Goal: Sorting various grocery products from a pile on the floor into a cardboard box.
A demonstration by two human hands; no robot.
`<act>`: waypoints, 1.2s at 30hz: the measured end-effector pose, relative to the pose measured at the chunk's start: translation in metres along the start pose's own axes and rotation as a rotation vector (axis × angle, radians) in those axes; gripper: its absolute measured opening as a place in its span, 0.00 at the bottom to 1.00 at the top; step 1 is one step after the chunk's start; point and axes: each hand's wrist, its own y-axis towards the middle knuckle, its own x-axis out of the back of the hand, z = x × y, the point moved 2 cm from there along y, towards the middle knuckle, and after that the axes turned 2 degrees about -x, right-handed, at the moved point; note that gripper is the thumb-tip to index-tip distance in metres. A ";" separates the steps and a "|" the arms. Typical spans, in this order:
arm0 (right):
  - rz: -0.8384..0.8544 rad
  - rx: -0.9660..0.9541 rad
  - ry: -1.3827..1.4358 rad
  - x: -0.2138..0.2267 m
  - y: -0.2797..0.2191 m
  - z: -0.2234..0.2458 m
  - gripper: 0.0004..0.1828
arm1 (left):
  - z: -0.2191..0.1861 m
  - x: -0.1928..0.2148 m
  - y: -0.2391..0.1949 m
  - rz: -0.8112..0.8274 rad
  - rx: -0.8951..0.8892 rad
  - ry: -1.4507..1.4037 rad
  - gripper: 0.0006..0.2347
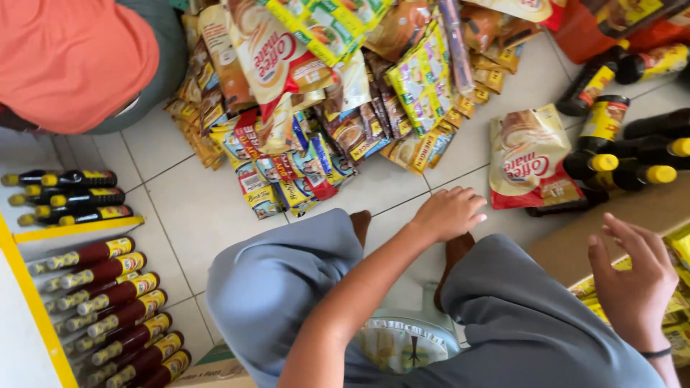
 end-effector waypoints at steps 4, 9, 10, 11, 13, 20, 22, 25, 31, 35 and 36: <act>0.029 0.103 0.036 -0.005 0.048 0.056 0.14 | 0.043 0.040 -0.011 0.023 -0.034 0.131 0.16; 0.195 0.237 0.033 0.007 0.105 0.156 0.14 | 0.089 0.173 -0.032 0.411 0.280 0.041 0.23; 0.189 0.229 0.026 0.002 0.115 0.166 0.14 | 0.087 0.215 -0.039 0.415 0.268 0.042 0.23; 0.254 0.265 0.040 -0.004 0.126 0.176 0.15 | 0.085 0.264 -0.044 0.066 0.275 0.048 0.22; 0.317 0.302 0.044 -0.019 0.146 0.194 0.16 | 0.091 0.315 -0.065 -0.289 0.273 0.041 0.22; 0.665 0.281 0.152 -0.163 0.230 0.224 0.19 | 0.175 0.320 -0.081 -0.739 0.451 -0.272 0.12; 0.687 0.309 0.179 -0.218 0.249 0.229 0.21 | 0.189 0.317 -0.076 -0.749 0.499 -0.332 0.11; 0.616 0.124 0.388 -0.284 0.271 0.249 0.18 | 0.210 0.307 -0.073 -0.784 0.610 -0.423 0.12; 0.438 -0.657 1.156 -0.336 0.293 0.287 0.17 | 0.224 0.297 -0.068 -0.622 0.678 -0.398 0.13; 0.371 -0.616 1.194 -0.345 0.295 0.261 0.19 | 0.213 0.299 -0.065 -0.508 0.742 -0.429 0.13; 0.376 -0.564 1.213 -0.345 0.296 0.250 0.18 | 0.209 0.300 -0.064 -0.502 0.762 -0.414 0.13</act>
